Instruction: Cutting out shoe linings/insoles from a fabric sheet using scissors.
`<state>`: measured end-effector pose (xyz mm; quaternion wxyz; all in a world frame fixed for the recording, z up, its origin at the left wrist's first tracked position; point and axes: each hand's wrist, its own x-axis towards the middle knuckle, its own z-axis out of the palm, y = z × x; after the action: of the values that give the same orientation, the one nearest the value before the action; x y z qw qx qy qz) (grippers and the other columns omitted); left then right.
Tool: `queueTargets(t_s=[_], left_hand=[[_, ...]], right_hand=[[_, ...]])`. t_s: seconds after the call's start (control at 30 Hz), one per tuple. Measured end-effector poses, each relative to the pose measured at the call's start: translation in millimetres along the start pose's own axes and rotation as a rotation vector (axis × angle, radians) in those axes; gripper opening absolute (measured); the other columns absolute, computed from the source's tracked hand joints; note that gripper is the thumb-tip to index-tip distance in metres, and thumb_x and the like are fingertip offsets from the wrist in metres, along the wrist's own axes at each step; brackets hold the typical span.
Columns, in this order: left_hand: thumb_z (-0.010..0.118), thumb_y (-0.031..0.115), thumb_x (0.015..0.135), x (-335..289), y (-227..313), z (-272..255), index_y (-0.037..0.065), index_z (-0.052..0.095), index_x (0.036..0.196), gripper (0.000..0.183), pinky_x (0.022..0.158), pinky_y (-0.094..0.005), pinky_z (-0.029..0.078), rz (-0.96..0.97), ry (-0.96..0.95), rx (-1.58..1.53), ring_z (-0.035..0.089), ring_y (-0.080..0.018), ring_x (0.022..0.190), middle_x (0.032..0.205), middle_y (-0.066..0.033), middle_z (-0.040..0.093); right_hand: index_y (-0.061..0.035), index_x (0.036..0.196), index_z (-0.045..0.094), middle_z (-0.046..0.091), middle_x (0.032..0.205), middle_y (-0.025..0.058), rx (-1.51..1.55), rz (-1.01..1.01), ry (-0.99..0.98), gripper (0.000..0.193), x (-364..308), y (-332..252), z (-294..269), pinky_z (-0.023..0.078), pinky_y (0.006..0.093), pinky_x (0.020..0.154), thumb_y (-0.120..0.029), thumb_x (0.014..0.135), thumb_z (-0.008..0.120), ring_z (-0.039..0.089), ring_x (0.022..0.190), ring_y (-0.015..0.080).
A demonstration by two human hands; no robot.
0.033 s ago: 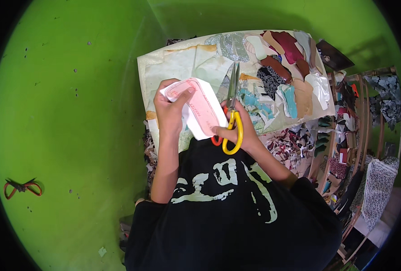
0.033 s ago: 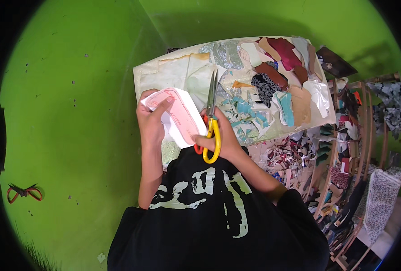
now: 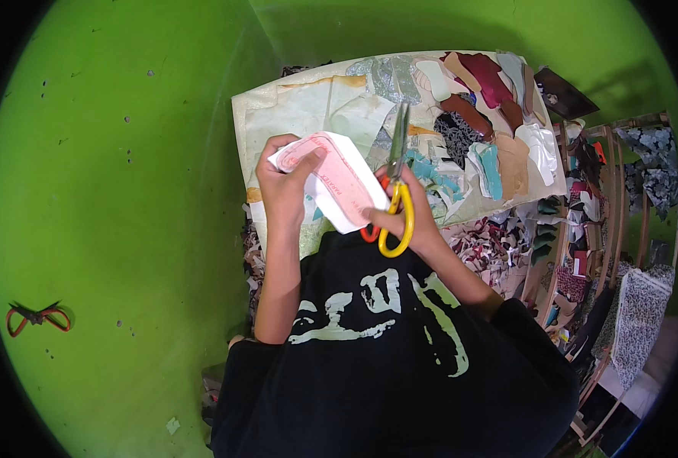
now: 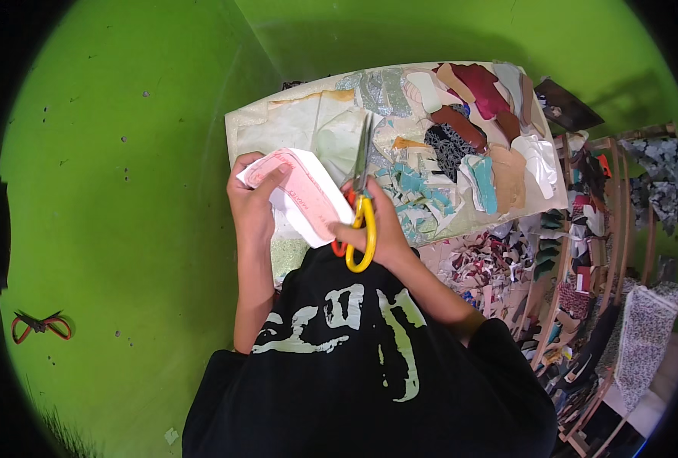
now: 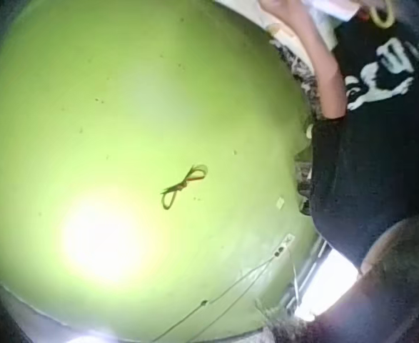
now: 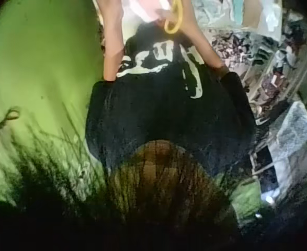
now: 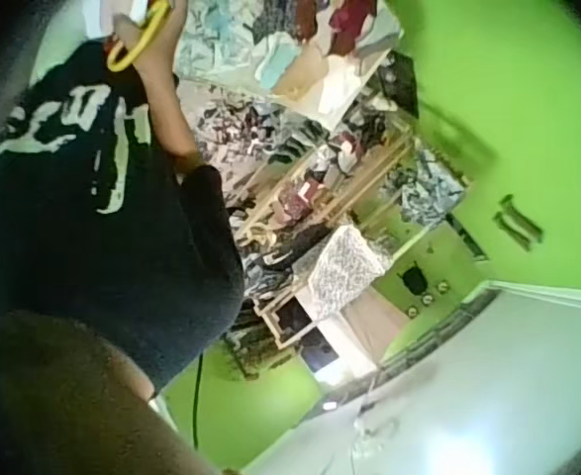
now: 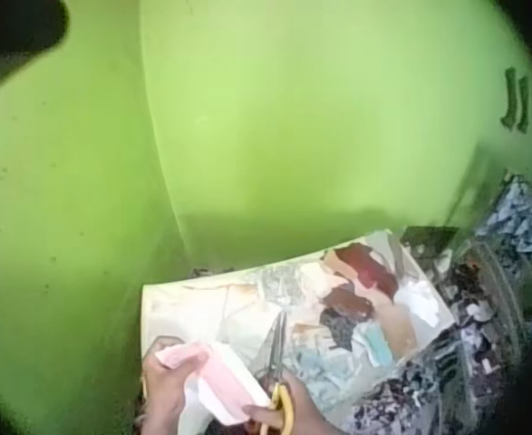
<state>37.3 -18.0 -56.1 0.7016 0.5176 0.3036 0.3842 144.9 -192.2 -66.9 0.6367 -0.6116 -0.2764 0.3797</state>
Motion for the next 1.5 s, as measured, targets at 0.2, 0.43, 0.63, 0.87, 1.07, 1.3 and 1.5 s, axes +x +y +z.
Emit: queueTargets(t_s=[0.2, 0.43, 0.63, 0.87, 1.07, 1.3, 1.5], left_hand=[[0.078, -0.008, 0.075, -4, 3, -21, 0.002, 0.058, 0.105, 0.037, 0.064, -0.0253, 0.055, -0.146, -0.071, 0.129, 0.069, -0.0152, 0.074, 0.089, -0.0139, 0.071], [0.081, 0.01, 0.078, -16, -17, -16, -0.002, 0.057, 0.125, 0.054, 0.073, -0.0273, 0.059, -0.652, -0.718, 0.134, 0.069, -0.0149, 0.089, 0.111, -0.0106, 0.068], [0.077, 0.003, 0.08, -26, -17, -1, -0.003, 0.056, 0.127, 0.052, 0.084, -0.0314, 0.056, -0.649, -0.734, -0.088, 0.067, -0.0167, 0.099, 0.113, -0.0108, 0.067], [0.075, 0.0, 0.082, -25, -19, 10, -0.002, 0.049, 0.128, 0.054, 0.087, -0.0317, 0.053, -0.082, -0.13, -0.159, 0.065, -0.0176, 0.1, 0.114, -0.012, 0.064], [0.074, -0.002, 0.083, -28, -26, 40, 0.0, 0.026, 0.143, 0.077, 0.099, -0.0334, 0.047, 0.089, 0.174, -0.109, 0.054, -0.0207, 0.118, 0.133, -0.0164, 0.049], [0.072, 0.0, 0.087, -34, -19, 61, 0.003, 0.01, 0.151, 0.089, 0.107, -0.0336, 0.038, 0.178, 0.227, -0.039, 0.043, -0.0224, 0.129, 0.145, -0.0184, 0.037], [0.071, 0.003, 0.089, -34, -19, 65, 0.0, 0.006, 0.151, 0.09, 0.108, -0.035, 0.037, 0.171, 0.229, -0.018, 0.041, -0.0244, 0.131, 0.146, -0.0209, 0.034]], right_hand=[[-0.0069, 0.108, 0.052, 0.055, 0.089, 0.0011, 0.074, -0.114, 0.29, 0.05, 28, -11, -33, 0.046, 0.0232, 0.071, -0.007, 0.069, 0.084, 0.054, 0.079, 0.0089], [-0.003, 0.115, 0.053, 0.061, 0.083, 0.0016, -0.088, -0.173, 0.182, 0.056, 57, -52, -54, 0.049, 0.0233, 0.072, -0.01, 0.071, 0.086, 0.059, 0.077, 0.009], [-0.001, 0.118, 0.05, 0.059, 0.082, 0.0027, -0.045, -0.326, 0.192, 0.056, 73, -46, -55, 0.048, 0.025, 0.065, -0.02, 0.078, 0.083, 0.057, 0.071, 0.0093], [-0.0015, 0.121, 0.036, 0.053, 0.077, 0.0053, 0.014, -0.004, -0.034, 0.063, 6, -17, -42, 0.045, 0.0268, 0.057, -0.052, 0.092, 0.061, 0.054, 0.062, 0.014], [-0.0005, 0.118, 0.03, 0.053, 0.082, 0.0096, -0.28, 0.002, -0.202, 0.079, -21, -19, 0, 0.046, 0.0303, 0.064, -0.073, 0.09, 0.042, 0.055, 0.069, 0.0183], [-0.0008, 0.114, 0.029, 0.052, 0.085, 0.0106, -0.27, -0.067, -0.184, 0.09, -15, -19, 11, 0.045, 0.0301, 0.065, -0.085, 0.084, 0.028, 0.053, 0.071, 0.0176], [0.0004, 0.11, 0.029, 0.05, 0.082, 0.0121, -0.193, -0.108, -0.159, 0.077, -15, -14, 14, 0.045, 0.0322, 0.065, -0.075, 0.091, 0.033, 0.053, 0.069, 0.0194]])
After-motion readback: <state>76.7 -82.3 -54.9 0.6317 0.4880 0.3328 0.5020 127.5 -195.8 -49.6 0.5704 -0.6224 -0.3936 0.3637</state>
